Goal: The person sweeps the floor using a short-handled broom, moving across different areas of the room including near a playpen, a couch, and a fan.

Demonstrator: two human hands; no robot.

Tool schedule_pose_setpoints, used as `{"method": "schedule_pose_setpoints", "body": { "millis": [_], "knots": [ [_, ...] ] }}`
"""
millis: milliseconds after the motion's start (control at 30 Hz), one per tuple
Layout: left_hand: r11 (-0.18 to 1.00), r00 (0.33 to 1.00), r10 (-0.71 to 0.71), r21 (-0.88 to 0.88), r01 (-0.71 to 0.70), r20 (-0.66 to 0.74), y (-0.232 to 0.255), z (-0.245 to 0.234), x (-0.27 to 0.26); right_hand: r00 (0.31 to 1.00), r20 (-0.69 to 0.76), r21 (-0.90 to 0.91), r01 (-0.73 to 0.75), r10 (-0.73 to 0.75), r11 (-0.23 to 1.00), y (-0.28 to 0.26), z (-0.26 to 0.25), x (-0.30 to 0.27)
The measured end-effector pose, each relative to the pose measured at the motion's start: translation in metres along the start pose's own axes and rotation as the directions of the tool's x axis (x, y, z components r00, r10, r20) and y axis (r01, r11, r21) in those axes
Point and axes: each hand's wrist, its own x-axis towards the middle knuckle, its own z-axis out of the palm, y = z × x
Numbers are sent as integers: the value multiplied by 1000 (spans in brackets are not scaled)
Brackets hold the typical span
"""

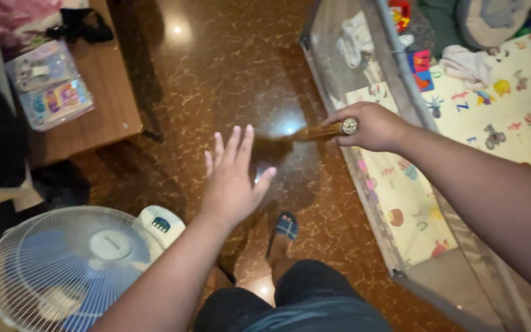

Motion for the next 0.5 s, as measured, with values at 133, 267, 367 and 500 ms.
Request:
{"method": "schedule_pose_setpoints", "body": {
  "millis": [133, 267, 367, 500],
  "knots": [
    [999, 999, -11, 36, 13, -46, 7, -1, 18, 988, 147, -11, -40, 41, 999, 12, -12, -10],
    [999, 997, -37, 36, 40, -62, 10, -3, 28, 961, 257, -187, -52, 100, 981, 15, -5, -15],
    [997, 998, -47, 51, 49, -41, 13, -2, 27, 958, 259, -318, -39, 126, 947, 19, 3, -10],
    [993, 997, -81, 86, 81, -6, 17, -1, 24, 985, 45, -351, -139, 165, 926, 39, 12, -5]
  ]
}}
